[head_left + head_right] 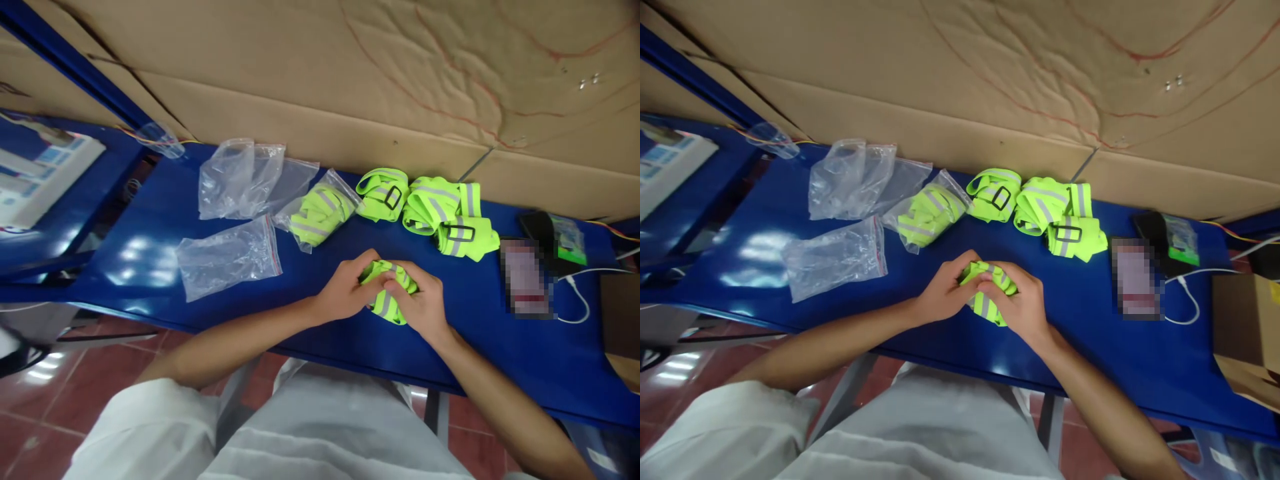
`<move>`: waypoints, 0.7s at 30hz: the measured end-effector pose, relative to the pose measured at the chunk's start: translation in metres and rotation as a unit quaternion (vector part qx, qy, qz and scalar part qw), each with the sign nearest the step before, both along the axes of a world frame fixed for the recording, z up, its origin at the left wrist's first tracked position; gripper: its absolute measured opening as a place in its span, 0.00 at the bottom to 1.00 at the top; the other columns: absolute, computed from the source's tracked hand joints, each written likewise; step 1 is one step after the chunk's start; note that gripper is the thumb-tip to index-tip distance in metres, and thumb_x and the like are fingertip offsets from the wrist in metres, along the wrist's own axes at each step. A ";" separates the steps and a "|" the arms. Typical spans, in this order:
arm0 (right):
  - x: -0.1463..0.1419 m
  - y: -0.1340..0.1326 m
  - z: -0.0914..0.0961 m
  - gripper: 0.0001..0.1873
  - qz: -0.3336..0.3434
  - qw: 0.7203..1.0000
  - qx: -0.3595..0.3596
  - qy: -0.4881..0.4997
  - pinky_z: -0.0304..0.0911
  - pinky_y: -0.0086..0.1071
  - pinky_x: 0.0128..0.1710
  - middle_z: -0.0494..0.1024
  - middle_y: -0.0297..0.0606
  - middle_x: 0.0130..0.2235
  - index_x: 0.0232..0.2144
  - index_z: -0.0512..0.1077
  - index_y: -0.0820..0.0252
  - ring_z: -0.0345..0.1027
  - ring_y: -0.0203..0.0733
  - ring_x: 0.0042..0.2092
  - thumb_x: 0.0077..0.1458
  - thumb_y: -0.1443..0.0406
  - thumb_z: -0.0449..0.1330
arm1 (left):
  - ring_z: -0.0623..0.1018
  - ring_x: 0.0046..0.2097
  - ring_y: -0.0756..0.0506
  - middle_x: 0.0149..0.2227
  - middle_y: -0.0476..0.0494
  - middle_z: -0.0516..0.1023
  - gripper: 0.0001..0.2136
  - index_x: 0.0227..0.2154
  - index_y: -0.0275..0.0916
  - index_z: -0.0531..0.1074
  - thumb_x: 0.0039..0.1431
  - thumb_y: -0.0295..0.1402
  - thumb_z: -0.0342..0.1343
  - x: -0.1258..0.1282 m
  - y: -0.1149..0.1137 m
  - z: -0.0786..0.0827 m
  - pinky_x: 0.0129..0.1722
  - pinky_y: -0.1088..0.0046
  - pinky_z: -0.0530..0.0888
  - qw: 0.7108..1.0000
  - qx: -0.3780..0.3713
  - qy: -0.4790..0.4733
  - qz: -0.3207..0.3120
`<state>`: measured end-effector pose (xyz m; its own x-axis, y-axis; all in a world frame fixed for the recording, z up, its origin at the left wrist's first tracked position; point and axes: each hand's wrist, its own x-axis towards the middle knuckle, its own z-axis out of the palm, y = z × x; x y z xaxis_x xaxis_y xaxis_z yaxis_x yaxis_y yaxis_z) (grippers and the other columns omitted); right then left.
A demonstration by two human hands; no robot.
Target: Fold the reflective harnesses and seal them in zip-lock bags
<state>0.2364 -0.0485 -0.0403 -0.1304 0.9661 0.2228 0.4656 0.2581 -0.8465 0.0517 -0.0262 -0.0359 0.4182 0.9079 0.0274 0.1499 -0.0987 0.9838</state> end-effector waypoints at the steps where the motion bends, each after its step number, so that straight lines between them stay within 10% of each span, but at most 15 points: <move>1: 0.001 0.001 0.000 0.15 -0.004 1.000 -0.013 0.011 0.75 0.33 0.43 0.86 0.37 0.41 0.44 0.82 0.56 0.81 0.43 0.40 0.61 0.53 0.67 | 0.65 0.23 0.54 0.21 0.58 0.63 0.18 0.33 0.40 0.61 0.70 0.50 0.54 0.000 0.001 0.002 0.23 0.78 0.58 1.000 -0.006 0.005 -0.007; 6: 0.004 0.000 0.000 0.14 -0.036 0.998 -0.050 0.033 0.74 0.31 0.37 0.86 0.36 0.38 0.39 0.84 0.56 0.79 0.42 0.35 0.56 0.54 0.71 | 0.75 0.30 0.50 0.28 0.48 0.73 0.24 0.33 0.37 0.69 0.77 0.48 0.37 -0.023 0.012 0.032 0.31 0.73 0.69 0.983 0.134 0.127 -0.015; 10: 0.005 -0.002 0.002 0.17 -0.075 0.995 -0.064 0.033 0.71 0.31 0.33 0.86 0.37 0.36 0.37 0.85 0.57 0.77 0.41 0.33 0.53 0.51 0.71 | 0.78 0.57 0.39 0.55 0.34 0.78 0.24 0.56 0.36 0.72 0.71 0.51 0.54 -0.098 0.010 0.053 0.59 0.61 0.73 0.897 0.312 0.289 0.120; 16: 0.002 -0.004 0.009 0.22 -0.096 0.991 -0.079 0.044 0.70 0.33 0.34 0.86 0.39 0.36 0.37 0.85 0.58 0.76 0.43 0.34 0.50 0.47 0.71 | 0.59 0.73 0.26 0.73 0.28 0.56 0.56 0.75 0.41 0.45 0.53 0.63 0.65 -0.203 -0.006 0.032 0.71 0.42 0.56 0.850 0.193 0.484 0.078; 21: -0.004 -0.006 0.015 0.22 -0.070 0.990 -0.103 0.063 0.69 0.32 0.33 0.85 0.39 0.34 0.35 0.85 0.59 0.76 0.43 0.34 0.50 0.46 0.70 | 0.69 0.68 0.29 0.66 0.27 0.68 0.55 0.75 0.37 0.45 0.55 0.60 0.65 -0.188 -0.021 0.025 0.72 0.44 0.54 0.825 0.215 0.520 0.056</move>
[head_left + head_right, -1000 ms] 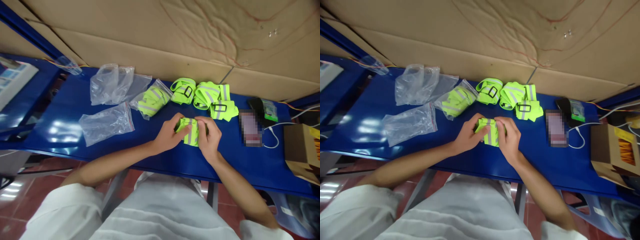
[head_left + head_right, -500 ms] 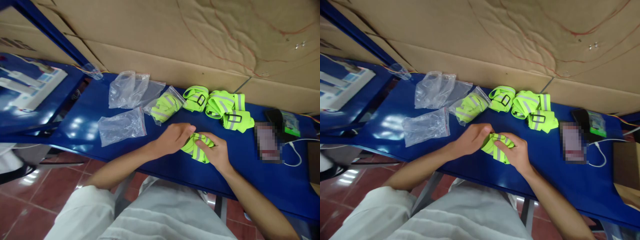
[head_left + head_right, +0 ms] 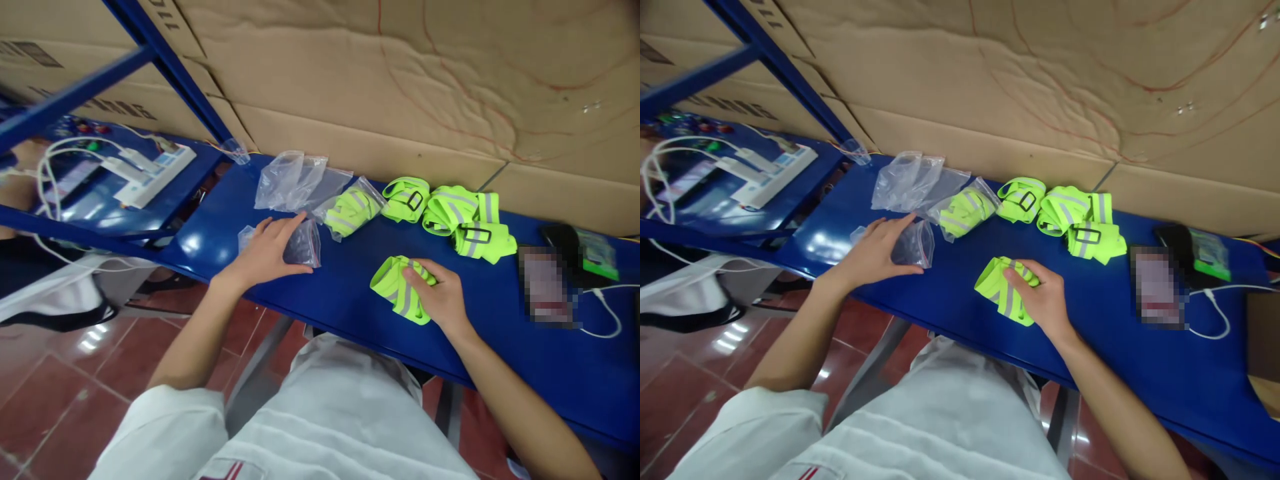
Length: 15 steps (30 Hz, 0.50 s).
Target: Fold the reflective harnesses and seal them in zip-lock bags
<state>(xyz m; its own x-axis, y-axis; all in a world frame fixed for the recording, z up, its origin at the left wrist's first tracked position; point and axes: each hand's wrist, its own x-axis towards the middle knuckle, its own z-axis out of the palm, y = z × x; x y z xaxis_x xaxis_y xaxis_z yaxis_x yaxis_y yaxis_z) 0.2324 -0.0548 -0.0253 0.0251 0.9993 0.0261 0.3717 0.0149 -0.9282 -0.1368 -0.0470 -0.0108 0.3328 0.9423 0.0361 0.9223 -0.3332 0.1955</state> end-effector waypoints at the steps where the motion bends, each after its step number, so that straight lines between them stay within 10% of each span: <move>1: -0.001 0.000 0.001 0.22 0.010 1.000 -0.006 0.011 0.69 0.32 0.33 0.85 0.38 0.34 0.35 0.84 0.59 0.76 0.43 0.34 0.51 0.46 0.70 | 0.69 0.67 0.30 0.66 0.27 0.68 0.55 0.75 0.37 0.46 0.54 0.61 0.65 0.012 -0.005 0.002 0.72 0.45 0.54 1.000 0.013 0.001 -0.023; 8: 0.000 0.002 0.004 0.22 0.063 0.997 -0.032 0.005 0.67 0.30 0.32 0.84 0.36 0.34 0.36 0.83 0.59 0.76 0.41 0.33 0.55 0.46 0.68 | 0.70 0.66 0.32 0.64 0.29 0.71 0.53 0.76 0.39 0.42 0.59 0.60 0.62 0.106 -0.026 0.007 0.73 0.44 0.51 0.978 0.092 -0.059 -0.178; 15: 0.009 0.004 0.004 0.16 0.150 0.978 -0.018 -0.147 0.65 0.34 0.37 0.85 0.37 0.38 0.39 0.79 0.55 0.78 0.46 0.38 0.58 0.50 0.66 | 0.72 0.63 0.32 0.61 0.29 0.73 0.55 0.75 0.36 0.45 0.55 0.58 0.67 0.142 -0.018 -0.004 0.69 0.48 0.59 0.975 0.080 -0.038 -0.206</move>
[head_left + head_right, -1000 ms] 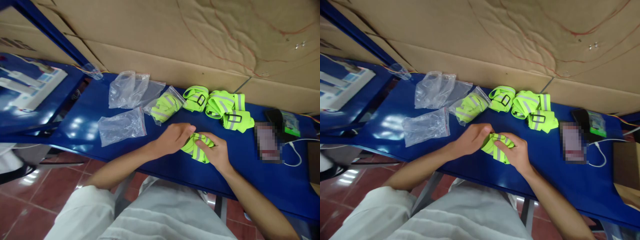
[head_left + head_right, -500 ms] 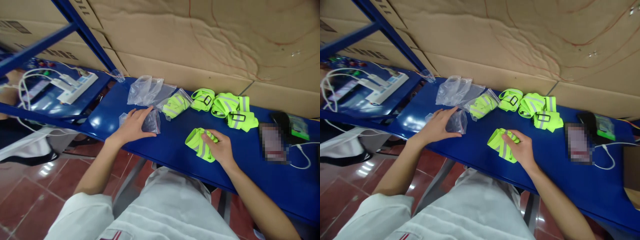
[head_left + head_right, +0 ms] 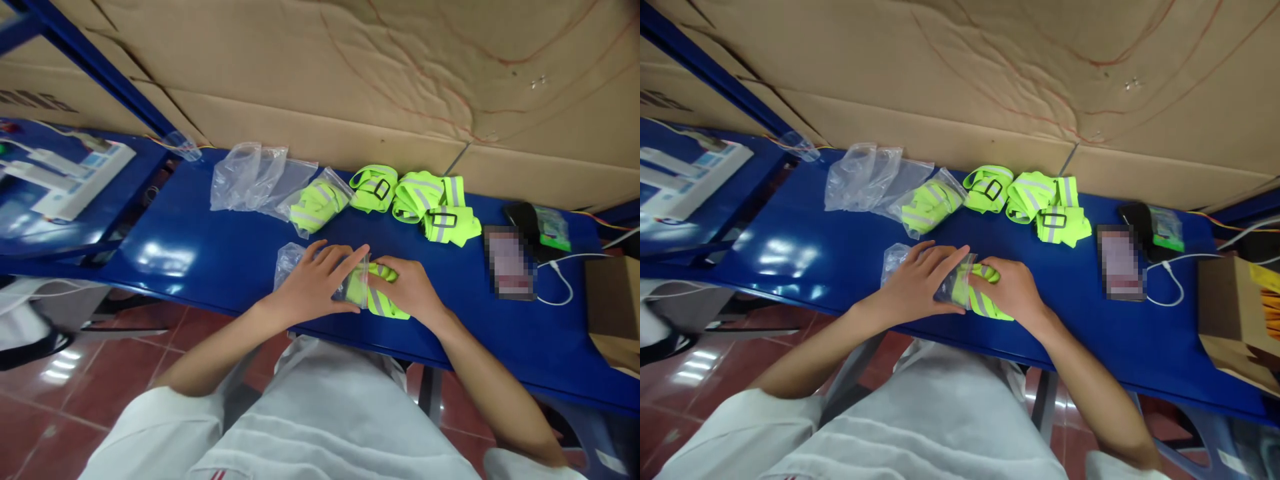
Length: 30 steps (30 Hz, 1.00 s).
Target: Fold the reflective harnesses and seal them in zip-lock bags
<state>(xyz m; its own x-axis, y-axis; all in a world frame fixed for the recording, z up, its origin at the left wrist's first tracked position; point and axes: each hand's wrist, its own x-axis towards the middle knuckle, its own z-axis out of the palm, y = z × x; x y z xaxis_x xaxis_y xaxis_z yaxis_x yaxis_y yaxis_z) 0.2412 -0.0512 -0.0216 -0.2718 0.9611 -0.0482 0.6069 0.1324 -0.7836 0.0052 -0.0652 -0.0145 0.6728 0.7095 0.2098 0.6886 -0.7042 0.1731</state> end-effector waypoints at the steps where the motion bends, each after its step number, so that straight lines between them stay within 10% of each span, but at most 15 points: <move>1: 0.001 0.000 0.000 0.15 0.000 1.000 0.002 -0.005 0.65 0.35 0.38 0.84 0.37 0.39 0.39 0.77 0.55 0.79 0.47 0.40 0.56 0.52 0.66 | 0.72 0.63 0.32 0.61 0.28 0.72 0.55 0.75 0.36 0.45 0.55 0.57 0.67 0.004 -0.001 -0.001 0.68 0.49 0.59 1.000 -0.001 0.008 -0.005; 8: 0.003 0.003 -0.005 0.23 -0.033 0.999 0.005 0.037 0.66 0.38 0.42 0.79 0.41 0.45 0.46 0.64 0.56 0.76 0.48 0.43 0.46 0.62 0.62 | 0.70 0.65 0.30 0.64 0.25 0.70 0.52 0.73 0.34 0.51 0.56 0.57 0.66 0.032 -0.010 -0.009 0.66 0.50 0.63 0.999 0.008 0.035 -0.029; 19: 0.016 0.015 -0.003 0.19 -0.031 0.993 -0.036 0.105 0.67 0.38 0.45 0.80 0.38 0.42 0.43 0.70 0.55 0.76 0.47 0.45 0.46 0.62 0.63 | 0.71 0.66 0.30 0.67 0.27 0.69 0.44 0.73 0.37 0.54 0.63 0.59 0.57 0.034 -0.006 -0.013 0.68 0.47 0.61 0.999 0.034 0.028 -0.022; 30: 0.015 0.012 -0.019 0.25 0.019 0.996 0.072 0.042 0.69 0.43 0.51 0.76 0.48 0.51 0.51 0.65 0.58 0.75 0.51 0.51 0.48 0.63 0.60 | 0.72 0.63 0.29 0.66 0.26 0.68 0.45 0.72 0.39 0.55 0.59 0.56 0.65 0.053 -0.003 -0.025 0.64 0.48 0.64 0.998 0.020 0.040 -0.041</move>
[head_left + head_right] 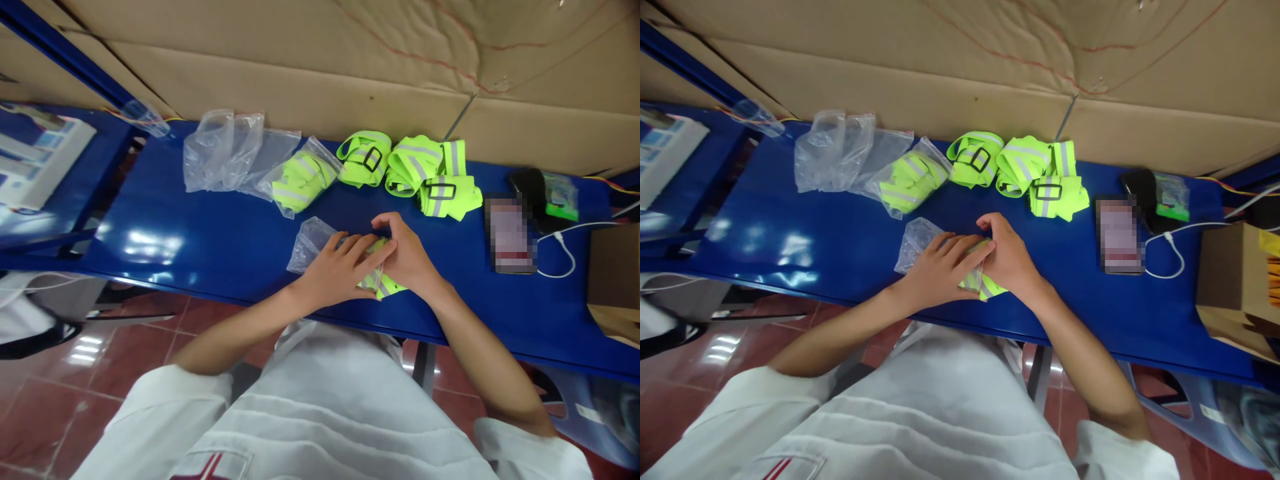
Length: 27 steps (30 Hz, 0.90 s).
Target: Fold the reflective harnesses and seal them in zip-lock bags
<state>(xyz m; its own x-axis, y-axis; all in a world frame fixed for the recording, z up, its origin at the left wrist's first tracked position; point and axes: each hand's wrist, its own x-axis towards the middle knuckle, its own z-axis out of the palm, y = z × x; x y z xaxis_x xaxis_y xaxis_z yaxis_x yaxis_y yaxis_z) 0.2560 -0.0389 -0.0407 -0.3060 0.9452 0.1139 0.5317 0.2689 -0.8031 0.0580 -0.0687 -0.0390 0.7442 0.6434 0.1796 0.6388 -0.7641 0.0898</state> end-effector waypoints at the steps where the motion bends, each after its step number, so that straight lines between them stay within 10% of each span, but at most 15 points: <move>1: 0.000 0.000 -0.001 0.25 -0.010 1.000 0.014 -0.003 0.69 0.43 0.51 0.76 0.49 0.52 0.50 0.66 0.58 0.74 0.51 0.52 0.48 0.63 0.59 | 0.72 0.63 0.29 0.66 0.26 0.69 0.45 0.72 0.39 0.55 0.60 0.56 0.63 0.000 0.000 -0.002 0.64 0.48 0.64 1.000 -0.001 -0.006 0.002; 6: -0.003 0.002 -0.001 0.19 -0.023 1.000 0.003 -0.006 0.69 0.40 0.47 0.77 0.44 0.46 0.44 0.67 0.57 0.74 0.48 0.46 0.47 0.64 0.58 | 0.71 0.62 0.28 0.64 0.25 0.70 0.45 0.70 0.35 0.58 0.61 0.62 0.57 0.003 -0.003 -0.009 0.64 0.46 0.62 0.998 -0.001 -0.067 0.022; 10: -0.003 0.003 0.001 0.18 -0.003 0.999 -0.031 -0.012 0.68 0.39 0.47 0.78 0.41 0.44 0.42 0.68 0.56 0.74 0.46 0.46 0.46 0.66 0.58 | 0.71 0.63 0.31 0.64 0.30 0.69 0.37 0.68 0.39 0.61 0.59 0.46 0.63 0.004 -0.003 -0.008 0.65 0.50 0.62 0.993 -0.054 -0.094 0.044; 20: 0.028 0.005 0.031 0.39 0.155 0.974 -0.165 0.031 0.70 0.44 0.59 0.69 0.46 0.63 0.66 0.58 0.52 0.69 0.50 0.60 0.57 0.54 0.67 | 0.73 0.61 0.31 0.62 0.32 0.71 0.38 0.65 0.39 0.64 0.54 0.47 0.67 -0.005 0.008 -0.004 0.61 0.53 0.66 0.977 -0.116 -0.158 0.080; 23: 0.035 0.005 0.040 0.44 0.214 0.971 -0.103 0.018 0.64 0.48 0.66 0.62 0.45 0.68 0.66 0.60 0.48 0.60 0.55 0.69 0.52 0.51 0.73 | 0.73 0.62 0.32 0.62 0.33 0.71 0.39 0.65 0.38 0.62 0.54 0.49 0.67 -0.008 0.012 -0.003 0.61 0.54 0.67 0.964 -0.141 -0.201 0.099; 27: 0.027 0.005 0.037 0.23 0.205 0.979 0.008 -0.005 0.60 0.49 0.70 0.66 0.43 0.66 0.54 0.75 0.49 0.62 0.54 0.68 0.58 0.54 0.70 | 0.72 0.64 0.34 0.63 0.33 0.71 0.38 0.66 0.38 0.60 0.58 0.49 0.66 -0.018 0.018 0.002 0.62 0.55 0.68 0.955 -0.172 -0.224 0.087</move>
<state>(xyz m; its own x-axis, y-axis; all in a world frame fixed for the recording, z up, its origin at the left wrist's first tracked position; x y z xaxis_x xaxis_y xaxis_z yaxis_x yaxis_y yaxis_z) 0.2829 -0.0335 -0.0036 -0.6603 0.7409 0.1229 0.3839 0.4736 -0.7927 0.0398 -0.0504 -0.0371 0.5187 0.8285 0.2112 0.5919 -0.5262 0.6106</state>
